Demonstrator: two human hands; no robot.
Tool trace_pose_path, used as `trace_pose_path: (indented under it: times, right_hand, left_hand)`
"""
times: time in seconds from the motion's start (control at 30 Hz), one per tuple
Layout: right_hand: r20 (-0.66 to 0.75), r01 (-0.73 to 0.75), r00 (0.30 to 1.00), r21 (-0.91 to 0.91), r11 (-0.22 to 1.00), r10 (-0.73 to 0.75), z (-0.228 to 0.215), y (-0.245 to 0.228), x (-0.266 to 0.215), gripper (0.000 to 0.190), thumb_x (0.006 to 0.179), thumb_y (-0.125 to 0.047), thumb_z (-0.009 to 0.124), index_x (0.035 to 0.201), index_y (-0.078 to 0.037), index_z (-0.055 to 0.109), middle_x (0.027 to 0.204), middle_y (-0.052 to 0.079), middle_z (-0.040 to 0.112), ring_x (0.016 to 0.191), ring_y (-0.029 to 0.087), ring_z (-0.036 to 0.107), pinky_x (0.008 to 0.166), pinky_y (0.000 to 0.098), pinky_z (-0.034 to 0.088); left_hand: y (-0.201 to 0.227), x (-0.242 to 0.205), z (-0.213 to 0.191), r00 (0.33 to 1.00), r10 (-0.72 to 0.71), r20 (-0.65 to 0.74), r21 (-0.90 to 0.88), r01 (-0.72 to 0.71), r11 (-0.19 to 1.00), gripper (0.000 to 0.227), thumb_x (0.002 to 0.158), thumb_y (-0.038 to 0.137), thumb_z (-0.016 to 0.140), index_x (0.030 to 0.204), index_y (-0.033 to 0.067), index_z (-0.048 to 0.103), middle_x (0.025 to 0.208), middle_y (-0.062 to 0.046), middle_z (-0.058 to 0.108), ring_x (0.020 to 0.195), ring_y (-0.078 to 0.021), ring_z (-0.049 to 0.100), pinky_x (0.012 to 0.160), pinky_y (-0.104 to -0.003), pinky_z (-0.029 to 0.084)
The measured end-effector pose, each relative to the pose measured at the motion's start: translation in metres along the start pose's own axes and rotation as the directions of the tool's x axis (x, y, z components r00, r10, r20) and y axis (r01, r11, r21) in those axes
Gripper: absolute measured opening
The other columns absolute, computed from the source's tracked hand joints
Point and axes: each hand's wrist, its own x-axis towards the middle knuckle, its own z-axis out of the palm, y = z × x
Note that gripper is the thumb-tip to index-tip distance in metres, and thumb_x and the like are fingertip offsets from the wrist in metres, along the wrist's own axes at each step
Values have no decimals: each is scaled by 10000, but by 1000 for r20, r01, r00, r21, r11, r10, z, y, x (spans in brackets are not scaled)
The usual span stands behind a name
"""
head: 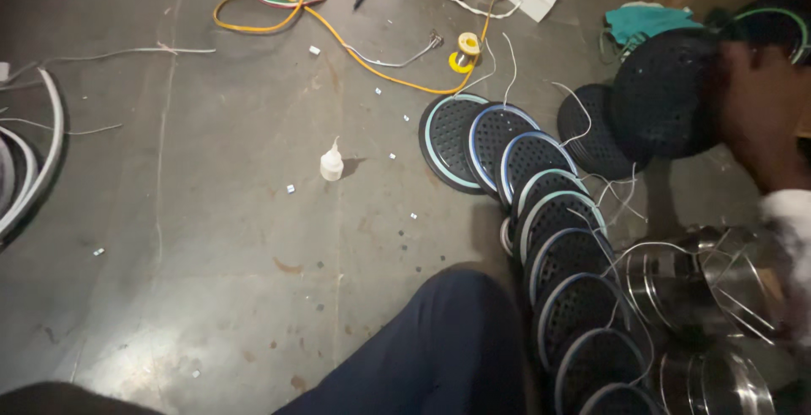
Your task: The person is assembling LED light fixtures by applying glue to the rim of a circular perforated plastic base and attaching a flexible LED strip. They use wire cutters to trim the strip and a glue bottle to secure it in place.
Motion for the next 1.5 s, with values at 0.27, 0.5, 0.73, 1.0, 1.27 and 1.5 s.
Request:
trace_pose_path:
  times: [0.27, 0.5, 0.73, 1.0, 1.27, 1.5]
  right_hand:
    - [-113, -46, 986, 532, 845, 125, 11, -32, -15, 157, 1068, 15, 502, 1197, -37, 575, 1152, 265, 668, 1136, 480, 642, 975, 558, 495]
    - [-203, 68, 979, 380, 922, 12, -8, -54, -8, 137, 1114, 23, 499, 1226, 2, 575, 1156, 239, 662, 1026, 397, 634, 943, 472, 516]
    - [-160, 15, 981, 615, 788, 106, -91, -209, -49, 153, 1117, 21, 487, 1246, 3, 568, 1236, 218, 638, 1061, 338, 613, 954, 413, 511]
    - [-340, 367, 927, 737, 567, -158, -258, -385, -75, 172, 1121, 18, 474, 1269, 4, 561, 1327, 195, 611, 1100, 270, 588, 966, 346, 505]
    - [421, -465, 885, 773, -431, -199, -227, -591, -77, 319, 1081, -200, 394, 1306, -40, 555, 1157, 38, 632, 1066, 113, 596, 954, 282, 494]
    - [475, -473, 869, 718, -510, -138, -164, -627, -71, 342, 1124, -251, 396, 1337, -34, 551, 1158, 75, 624, 1077, 169, 585, 972, 332, 490]
  left_hand:
    - [1, 2, -26, 999, 42, 11, -73, -41, 996, 389, 828, 541, 637, 968, 196, 747, 875, -84, 736, 840, -288, 716, 773, -474, 547]
    - [-4, 20, -39, 998, 50, 42, -150, -43, 988, 400, 871, 547, 632, 1015, 192, 747, 918, -87, 749, 881, -287, 729, 777, -447, 558]
    - [-6, 7, -98, 979, 81, 186, -411, 3, 912, 412, 914, 552, 627, 1063, 187, 746, 962, -90, 763, 923, -286, 743, 781, -419, 569]
    - [-78, 134, -248, 699, -373, 610, -75, 520, 851, 736, 972, 702, 328, 1390, 145, 566, 1195, -203, 730, 1162, -353, 668, 946, -450, 501]
    - [-192, 203, -148, 692, -363, 624, -384, 677, 628, 742, 965, 596, 514, 946, -110, 743, 921, -264, 784, 780, -350, 787, 683, -446, 665]
    - [-200, 216, -120, 666, -511, 543, -82, 647, 758, 628, 899, 549, 630, 942, -57, 787, 888, -223, 789, 712, -300, 775, 608, -396, 602]
